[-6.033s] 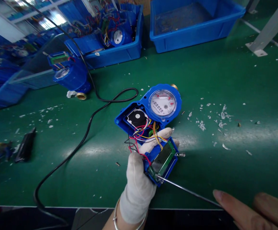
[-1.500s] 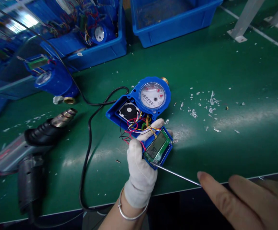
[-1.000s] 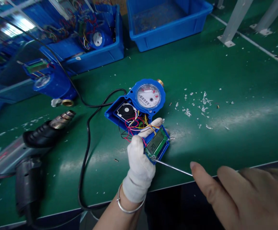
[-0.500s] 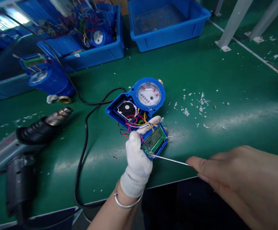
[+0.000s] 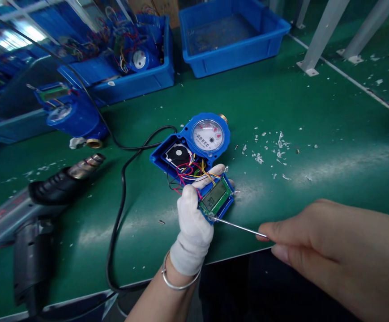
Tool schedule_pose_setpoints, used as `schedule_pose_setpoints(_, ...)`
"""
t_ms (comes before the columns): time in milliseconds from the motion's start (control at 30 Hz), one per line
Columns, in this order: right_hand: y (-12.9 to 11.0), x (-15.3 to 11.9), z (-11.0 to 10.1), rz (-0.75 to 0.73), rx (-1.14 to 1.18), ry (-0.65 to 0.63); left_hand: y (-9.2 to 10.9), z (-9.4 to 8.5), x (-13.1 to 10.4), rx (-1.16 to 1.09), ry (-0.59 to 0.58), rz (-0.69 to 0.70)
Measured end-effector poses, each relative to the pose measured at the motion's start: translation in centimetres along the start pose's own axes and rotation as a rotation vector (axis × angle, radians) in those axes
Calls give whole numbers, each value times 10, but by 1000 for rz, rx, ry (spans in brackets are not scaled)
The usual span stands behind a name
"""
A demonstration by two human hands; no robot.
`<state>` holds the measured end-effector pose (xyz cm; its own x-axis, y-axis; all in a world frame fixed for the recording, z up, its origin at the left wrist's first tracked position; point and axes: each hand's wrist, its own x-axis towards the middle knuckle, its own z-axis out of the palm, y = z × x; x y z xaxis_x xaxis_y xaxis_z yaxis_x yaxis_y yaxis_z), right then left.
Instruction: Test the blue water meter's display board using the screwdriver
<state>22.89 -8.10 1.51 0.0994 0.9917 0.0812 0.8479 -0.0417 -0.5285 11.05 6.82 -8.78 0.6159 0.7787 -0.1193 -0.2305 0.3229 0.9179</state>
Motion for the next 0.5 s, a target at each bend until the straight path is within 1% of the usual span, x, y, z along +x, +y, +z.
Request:
schedule_pose_setpoints(33, 2, 0, 0, 36, 34, -39, 0, 0, 0, -2, -4, 1)
schedule_pose_setpoints(100, 5, -3, 2, 46, 62, -162, 1, 0, 1, -3, -13, -21)
schedule_pose_setpoints(167, 7, -8, 6, 39, 8, -167, 4, 0, 2, -12, -7, -50)
schedule_pose_setpoints(233, 9, -15, 12, 16, -67, -95, 6, 0, 3, -23, 2, -75)
schedule_pose_setpoints(333, 11, -28, 21, -13, -121, 81, 9, 0, 3, -33, 7, -99)
schedule_pose_setpoints(367, 11, -33, 24, -10, -130, 119, 9, 0, 3, -38, 8, -107)
schedule_pose_setpoints(400, 11, -36, 27, -8, -138, 150, 10, 0, 3, -42, 9, -111)
schedule_pose_setpoints(500, 11, -43, 31, -1, -186, 147, 11, 0, 3, -52, 5, -123)
